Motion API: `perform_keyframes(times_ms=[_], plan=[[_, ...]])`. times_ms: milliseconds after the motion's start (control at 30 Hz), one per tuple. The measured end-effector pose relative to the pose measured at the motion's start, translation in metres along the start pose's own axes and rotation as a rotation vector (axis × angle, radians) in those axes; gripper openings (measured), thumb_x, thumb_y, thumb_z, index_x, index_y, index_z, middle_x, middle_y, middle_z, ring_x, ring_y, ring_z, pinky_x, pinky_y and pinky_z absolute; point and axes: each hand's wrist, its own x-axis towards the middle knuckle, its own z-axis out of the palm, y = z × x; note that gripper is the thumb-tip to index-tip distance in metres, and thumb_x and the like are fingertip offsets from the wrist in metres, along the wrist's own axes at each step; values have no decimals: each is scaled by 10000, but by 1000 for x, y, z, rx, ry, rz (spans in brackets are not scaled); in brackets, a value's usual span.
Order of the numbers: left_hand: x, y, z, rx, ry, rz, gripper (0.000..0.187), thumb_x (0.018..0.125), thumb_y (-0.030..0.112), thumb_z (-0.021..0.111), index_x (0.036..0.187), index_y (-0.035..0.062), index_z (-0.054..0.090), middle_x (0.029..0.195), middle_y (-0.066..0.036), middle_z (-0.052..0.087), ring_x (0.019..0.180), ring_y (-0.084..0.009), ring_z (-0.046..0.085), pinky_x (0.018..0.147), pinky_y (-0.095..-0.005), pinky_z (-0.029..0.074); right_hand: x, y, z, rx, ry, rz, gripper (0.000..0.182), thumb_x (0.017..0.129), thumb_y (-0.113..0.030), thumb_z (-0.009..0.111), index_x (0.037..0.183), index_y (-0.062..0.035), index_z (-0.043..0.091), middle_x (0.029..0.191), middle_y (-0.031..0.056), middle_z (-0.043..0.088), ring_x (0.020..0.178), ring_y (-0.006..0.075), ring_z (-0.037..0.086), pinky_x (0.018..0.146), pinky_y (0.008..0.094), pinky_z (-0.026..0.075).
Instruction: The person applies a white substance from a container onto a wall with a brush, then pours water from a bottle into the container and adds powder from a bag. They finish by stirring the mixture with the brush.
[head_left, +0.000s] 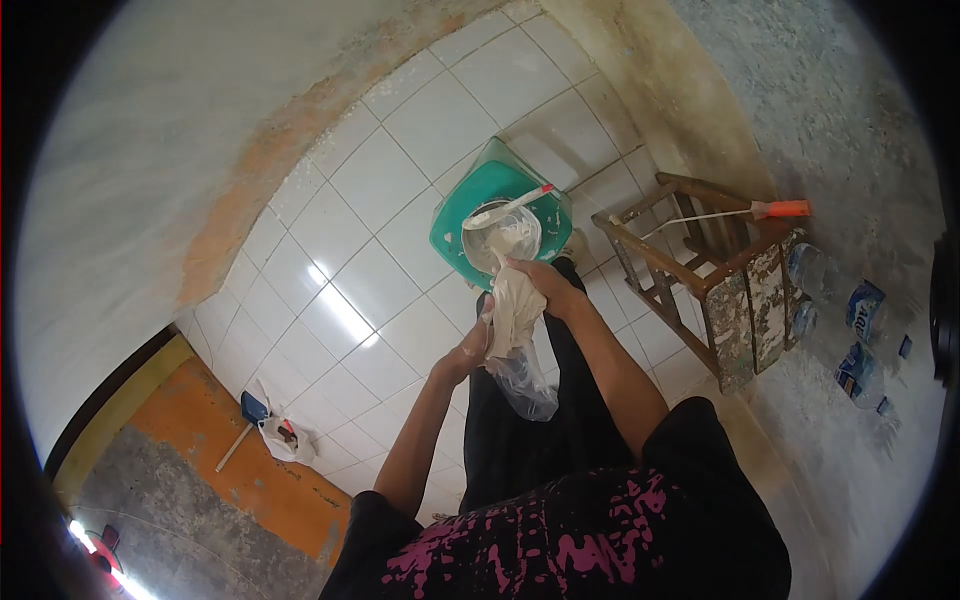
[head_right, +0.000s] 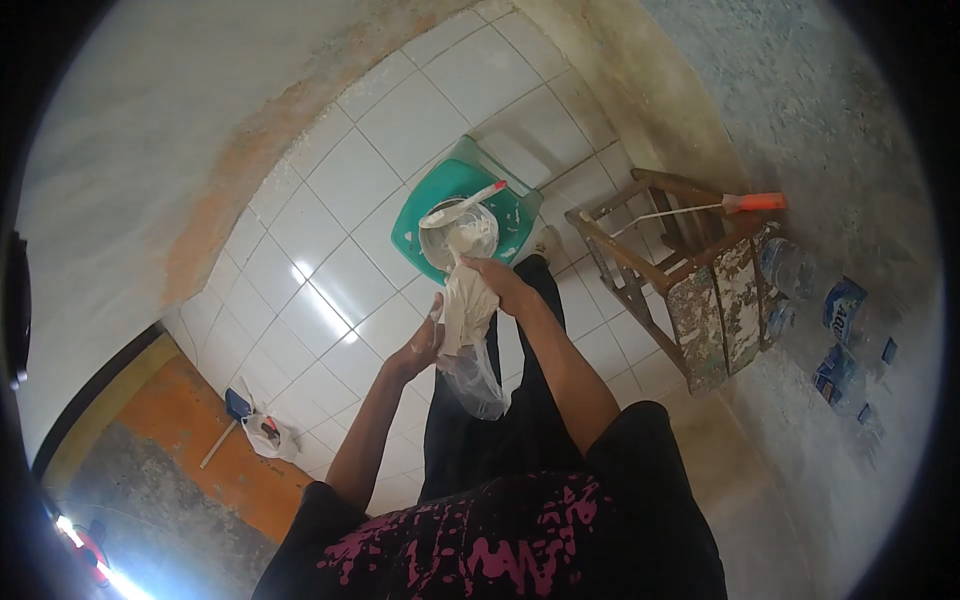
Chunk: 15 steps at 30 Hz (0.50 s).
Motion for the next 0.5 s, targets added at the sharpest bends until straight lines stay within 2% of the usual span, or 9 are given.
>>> perform_keyframes(times_ms=[67,100,167,200,267,300,367,500], plan=[[8,-13,3,41,152,44,972,876,823,168,1319,32,518,1148,-108,610,1054,-208,589,938,-359,459,0,0,-1,-23,0,-12,360,986,-298,547,1162,13,589,1032,88,655,897,180,658,798,325,542],[5,-9,5,39,152,43,972,876,823,168,1319,32,518,1148,-108,610,1054,-208,589,938,-359,459,2,1,-2,-44,-1,-24,358,983,-298,555,1155,13,598,1028,87,657,895,180,657,792,323,540],[-1,0,8,310,137,-53,875,914,775,256,1179,16,602,986,-69,629,898,-182,596,834,-340,478,5,5,-3,-66,10,-38,359,979,-300,563,1153,12,601,1025,87,659,892,179,656,788,321,538],[-1,1,8,308,137,-52,875,914,775,256,1179,16,602,986,-69,629,898,-182,596,834,-340,478,4,6,-2,-86,23,-55,360,975,-301,570,1152,10,604,1023,87,660,888,177,655,784,318,536],[-2,2,8,354,150,-89,710,948,670,398,1069,10,631,862,-32,605,767,-151,563,727,-317,469,2,6,-1,-85,32,-45,355,974,-301,572,1145,9,607,1021,86,660,887,177,654,786,317,535],[-4,3,12,352,149,-88,710,948,670,398,1069,10,631,862,-32,605,767,-151,563,727,-317,469,1,5,0,-82,40,-36,351,973,-301,574,1137,7,610,1020,85,660,886,176,654,787,316,534],[-7,3,20,247,225,-24,566,943,545,522,1046,2,641,834,-34,597,742,-142,558,692,-303,463,-3,4,0,-89,42,-24,351,971,-305,578,1144,-1,601,1017,77,654,875,168,653,779,313,532],[-1,-7,12,279,182,29,486,904,464,608,1032,-4,648,823,-30,598,750,-133,560,685,-301,458,-5,4,0,-95,41,-29,351,970,-308,584,1148,-6,592,1006,68,649,864,160,651,773,312,531]])
